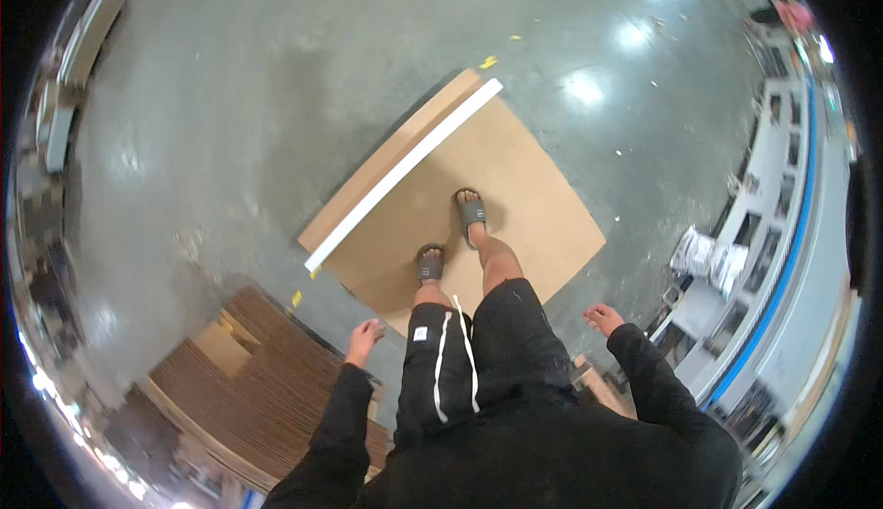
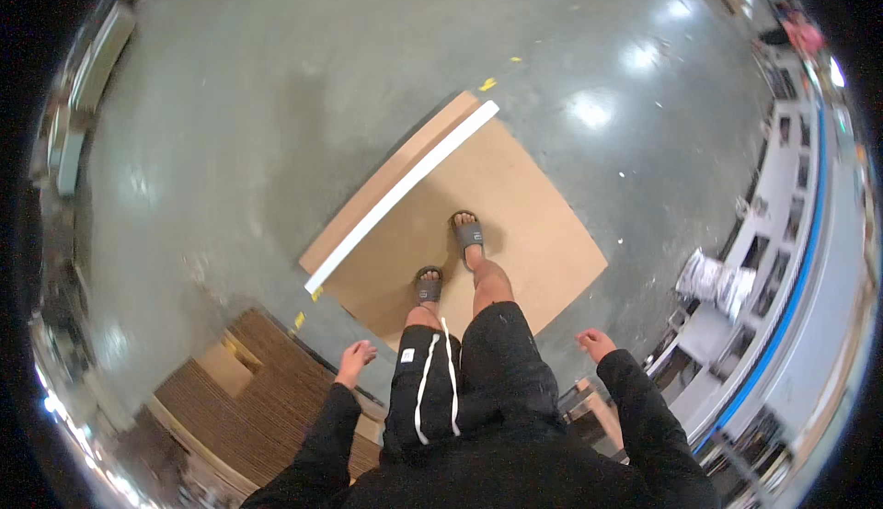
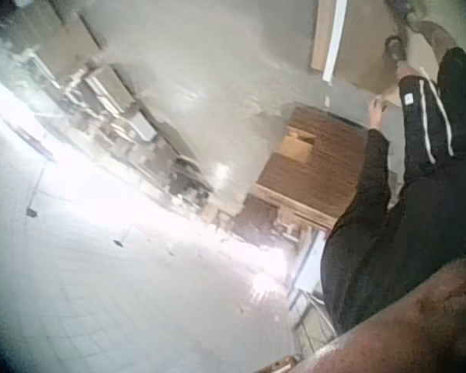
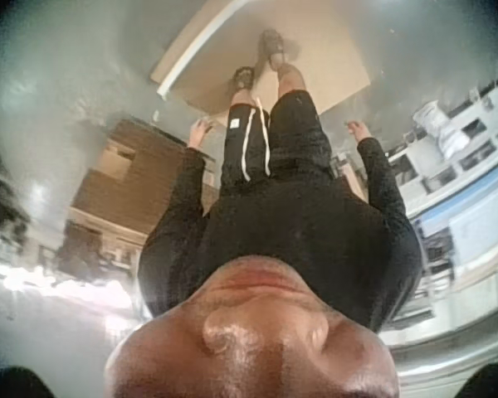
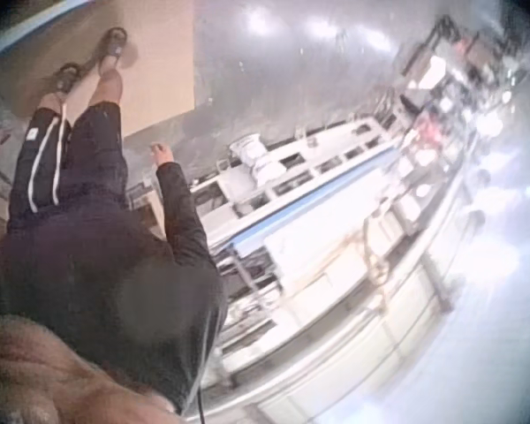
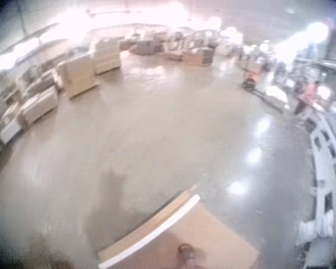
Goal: Preparing and measuring long white edge banding strips on a work table in a furniture manufacturing facility.
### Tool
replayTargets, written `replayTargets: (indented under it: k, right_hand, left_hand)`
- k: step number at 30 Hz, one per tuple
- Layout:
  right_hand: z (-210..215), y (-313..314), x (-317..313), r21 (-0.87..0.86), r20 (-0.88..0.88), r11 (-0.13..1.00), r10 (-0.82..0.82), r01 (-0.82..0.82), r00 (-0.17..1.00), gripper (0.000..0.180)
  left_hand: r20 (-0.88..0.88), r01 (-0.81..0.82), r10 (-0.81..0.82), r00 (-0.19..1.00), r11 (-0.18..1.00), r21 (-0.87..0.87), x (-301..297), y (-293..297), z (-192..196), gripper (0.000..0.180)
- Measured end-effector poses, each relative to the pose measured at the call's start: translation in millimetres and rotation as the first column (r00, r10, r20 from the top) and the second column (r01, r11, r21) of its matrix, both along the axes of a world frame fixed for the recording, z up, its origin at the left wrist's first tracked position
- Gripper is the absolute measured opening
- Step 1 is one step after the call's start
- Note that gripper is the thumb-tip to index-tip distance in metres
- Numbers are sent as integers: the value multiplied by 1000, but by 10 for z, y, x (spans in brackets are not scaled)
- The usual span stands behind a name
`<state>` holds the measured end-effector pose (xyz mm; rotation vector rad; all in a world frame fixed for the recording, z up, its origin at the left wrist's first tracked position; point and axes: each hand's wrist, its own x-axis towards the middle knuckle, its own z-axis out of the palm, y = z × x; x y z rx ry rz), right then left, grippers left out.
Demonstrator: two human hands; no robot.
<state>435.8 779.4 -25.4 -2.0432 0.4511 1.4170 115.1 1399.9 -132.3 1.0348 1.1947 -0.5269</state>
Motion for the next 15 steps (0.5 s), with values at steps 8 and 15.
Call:
replayTargets:
  k: [8, 15]
  right_hand:
    - [1041, 48, -2681, 145, 121, 658, -753, 739, 646, 26]
    - [395, 711, -5376, 111, 55, 142, -989, 984, 136, 25]
  left_hand:
    - [276, 403, -416, 867, 909, 105, 1754, -193, 689, 40]
    - [177, 882, -914, 365, 400, 248, 2489, -150, 1077, 38]
